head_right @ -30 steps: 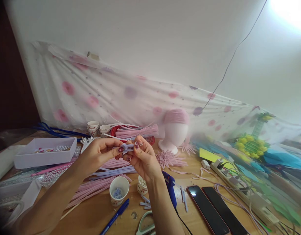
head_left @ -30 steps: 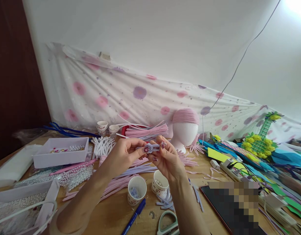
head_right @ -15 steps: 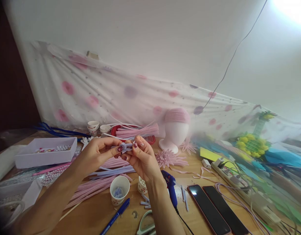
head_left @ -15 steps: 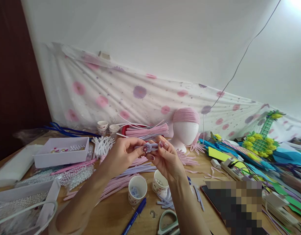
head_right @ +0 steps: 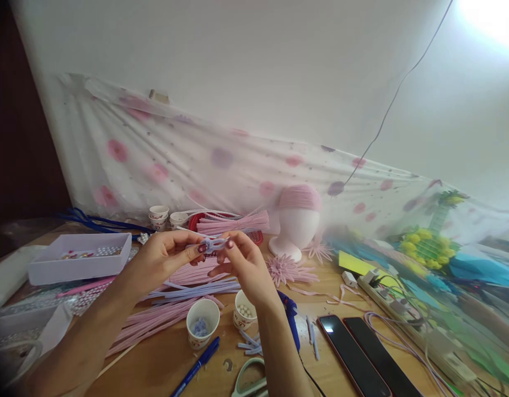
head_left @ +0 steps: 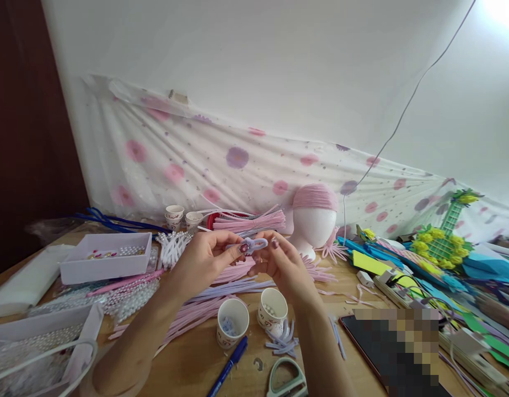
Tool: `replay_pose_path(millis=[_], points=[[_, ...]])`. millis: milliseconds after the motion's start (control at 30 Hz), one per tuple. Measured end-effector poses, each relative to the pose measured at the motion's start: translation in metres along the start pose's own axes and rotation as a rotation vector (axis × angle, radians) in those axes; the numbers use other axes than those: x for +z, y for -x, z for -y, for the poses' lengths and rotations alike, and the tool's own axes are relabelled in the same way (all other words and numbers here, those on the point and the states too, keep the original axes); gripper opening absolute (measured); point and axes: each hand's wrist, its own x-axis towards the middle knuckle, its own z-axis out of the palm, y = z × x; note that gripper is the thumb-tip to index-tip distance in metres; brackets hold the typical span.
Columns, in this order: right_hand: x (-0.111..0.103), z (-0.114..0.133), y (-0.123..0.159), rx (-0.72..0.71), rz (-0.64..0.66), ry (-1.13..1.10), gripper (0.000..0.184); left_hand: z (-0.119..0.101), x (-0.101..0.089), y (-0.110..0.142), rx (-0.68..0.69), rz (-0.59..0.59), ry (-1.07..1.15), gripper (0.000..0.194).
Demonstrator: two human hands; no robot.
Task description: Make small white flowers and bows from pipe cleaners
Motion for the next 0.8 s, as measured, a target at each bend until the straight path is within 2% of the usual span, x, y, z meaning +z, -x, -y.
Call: replay_pose_path(millis=[100, 200, 333, 567, 700, 800], points=[[0.007, 0.002, 0.005, -0.047, -0.093, 0.229, 0.038, 0.003, 0.0, 0.0, -0.005, -0.017, -0.053, 0.021], [0.014, 0.002, 0.008, -0.062, -0.16, 0.338, 0.042, 0.005, 0.001, 0.0, -0.005, -0.05, -0.128, 0.023], [0.015, 0.002, 0.011, -0.044, -0.152, 0.344, 0.045, 0.006, 0.002, 0.001, 0.026, -0.069, -0.187, 0.021], [0.013, 0.0, 0.01, -0.104, -0.139, 0.349, 0.042, 0.005, 0.0, -0.001, 0.042, 0.002, 0.031, 0.014], [0.013, 0.002, 0.01, -0.087, -0.136, 0.371, 0.038, 0.004, 0.0, -0.001, 0.026, -0.017, 0.041, 0.017], [0.014, 0.005, 0.009, -0.091, -0.181, 0.353, 0.04, 0.003, -0.001, -0.002, 0.016, -0.02, 0.102, 0.021]])
